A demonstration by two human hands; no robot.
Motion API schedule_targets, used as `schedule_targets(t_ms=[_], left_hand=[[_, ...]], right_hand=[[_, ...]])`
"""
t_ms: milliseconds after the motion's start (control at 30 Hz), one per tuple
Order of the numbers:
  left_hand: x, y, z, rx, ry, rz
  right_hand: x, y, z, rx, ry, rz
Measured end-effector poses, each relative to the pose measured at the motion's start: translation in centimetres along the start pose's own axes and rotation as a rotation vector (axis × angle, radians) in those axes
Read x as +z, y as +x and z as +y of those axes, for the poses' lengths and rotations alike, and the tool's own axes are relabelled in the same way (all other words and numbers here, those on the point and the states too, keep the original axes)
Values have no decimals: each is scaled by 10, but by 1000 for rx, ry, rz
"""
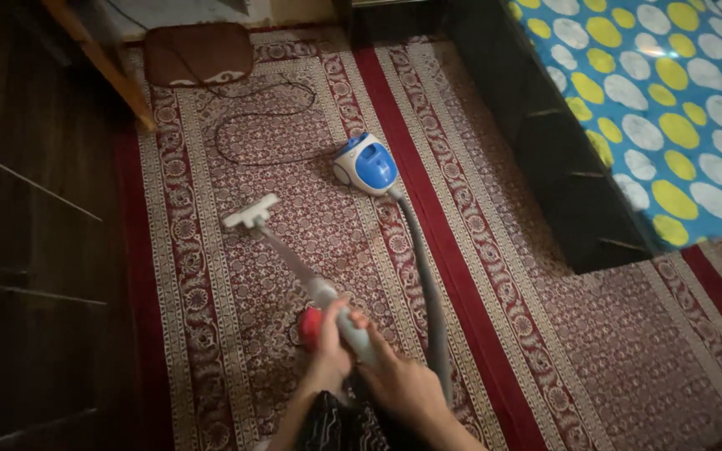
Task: Vacuuming the carpet in a bedroom.
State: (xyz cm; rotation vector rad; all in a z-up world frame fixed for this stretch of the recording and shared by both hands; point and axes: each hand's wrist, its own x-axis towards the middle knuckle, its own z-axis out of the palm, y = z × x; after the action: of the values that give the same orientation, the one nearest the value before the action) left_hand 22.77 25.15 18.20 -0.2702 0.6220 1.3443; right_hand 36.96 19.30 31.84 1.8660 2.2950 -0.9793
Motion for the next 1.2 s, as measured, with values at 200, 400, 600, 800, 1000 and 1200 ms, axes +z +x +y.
schedule_targets(t_ms=[200,400,600,800,1000,1200], left_hand=[[30,-61,-51,-243,77,5],[-3,-26,-67,-251,111,44],[-20,47,-30,-222,173,90],[-34,191,63,-192,158,32],[22,302,168,8,163,48],[98,368,255,-41,315,123]], right_hand=[[44,-59,77,16,198,84],[57,-59,84,-86,316,221],[69,13,76,-78,243,151],[44,139,25,-240,231,200],[-13,264,-43,-194,186,190],[-16,383,-84,-183,266,282]])
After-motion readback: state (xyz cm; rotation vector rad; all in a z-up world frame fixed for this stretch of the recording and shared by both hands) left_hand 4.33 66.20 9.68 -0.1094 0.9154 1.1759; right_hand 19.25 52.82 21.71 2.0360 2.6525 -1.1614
